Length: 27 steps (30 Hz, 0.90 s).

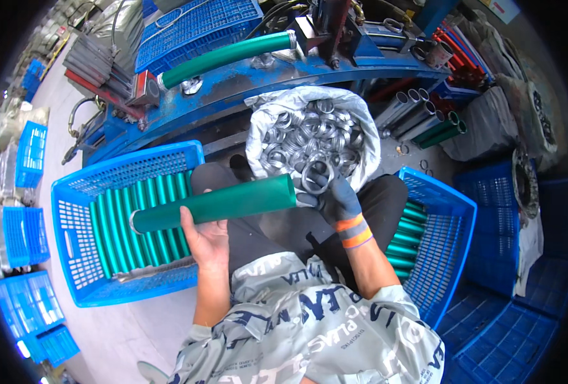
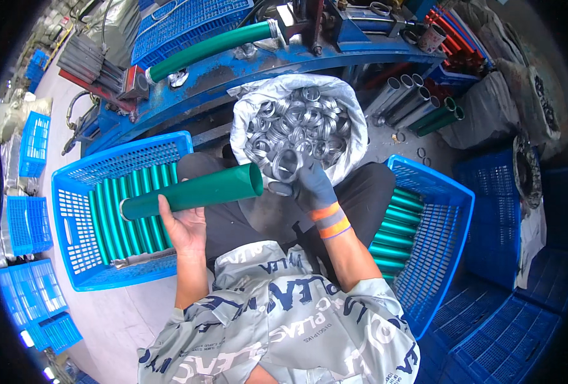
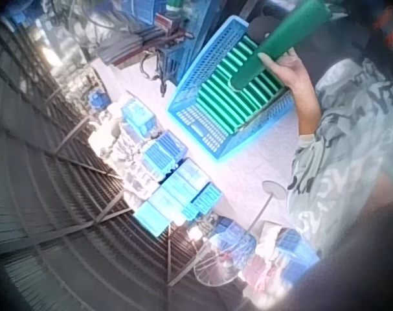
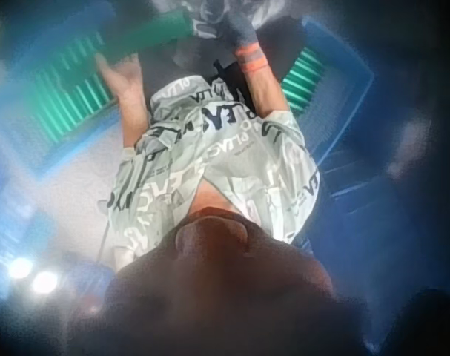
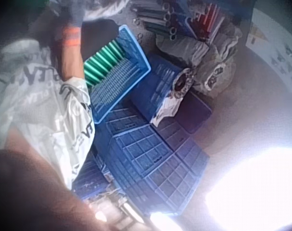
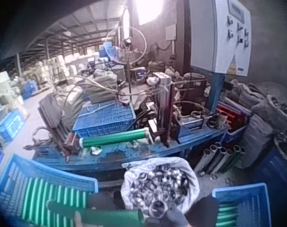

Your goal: Inserting metal end caps into green cylinders and sorting the completed assemblies into a storage crate.

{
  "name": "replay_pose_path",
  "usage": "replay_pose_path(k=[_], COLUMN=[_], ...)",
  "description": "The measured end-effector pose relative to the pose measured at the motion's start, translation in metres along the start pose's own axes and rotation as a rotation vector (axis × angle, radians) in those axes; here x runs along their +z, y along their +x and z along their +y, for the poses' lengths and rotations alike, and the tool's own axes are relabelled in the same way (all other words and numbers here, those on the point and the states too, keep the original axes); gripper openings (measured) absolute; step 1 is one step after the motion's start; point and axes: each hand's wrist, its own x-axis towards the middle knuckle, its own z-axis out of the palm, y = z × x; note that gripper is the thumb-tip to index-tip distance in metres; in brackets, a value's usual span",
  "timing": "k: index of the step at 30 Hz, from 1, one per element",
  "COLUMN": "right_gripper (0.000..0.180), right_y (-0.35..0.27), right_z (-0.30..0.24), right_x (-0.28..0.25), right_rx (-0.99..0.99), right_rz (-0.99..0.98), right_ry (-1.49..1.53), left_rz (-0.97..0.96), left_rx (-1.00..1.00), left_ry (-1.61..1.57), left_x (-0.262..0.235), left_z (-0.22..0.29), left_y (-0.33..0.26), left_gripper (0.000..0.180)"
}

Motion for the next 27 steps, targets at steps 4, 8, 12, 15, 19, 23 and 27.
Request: replay_pose_path(k=[4,8,12,15,19,23,27], right_gripper=[0.064,0.056,0.071,0.07,0.061,0.065,0.063], right_y=[-0.001,0.0,-0.003,-0.004,0.001,0.015,0.026], right_z=[0.012,0.008,0.014,0.015,0.007,-0.001,-0.008], right_x=[0.007,0.018,0.022,0.023,0.027,0.012,0.026], right_rx=[-0.165,-0.081,-0.065,-0.043,0.023,0.063,0.021], right_rz=[0.013,0.02,0.112,0.114,0.098,0.075,-0.077], right_ry=[-0.285,-0.358,-0.461,-0.539,-0.611,-0.665,-0.565], left_rz=[0.003,-0.03,-0.012,-0.029,-0.066,-0.121,-0.113], left_rx=[0.05,0.084,0.154,0.165,0.213,0.236,0.235], left_ry=[0.099,0.134,0.177,0.192,0.264,0.304,0.267], left_x=[0.005,-0.001,-0.007,-0.006,-0.009,-0.005,0.003], left_z=[-0.005,-0.002,-0.002,0.0,0.0,-0.001,0.013], left_y=[-0.005,-0.008,-0.008,-0.008,-0.003,0.004,0.009], left_gripper=[0.061,0.058,0.051,0.051,0.052,0.052,0.057])
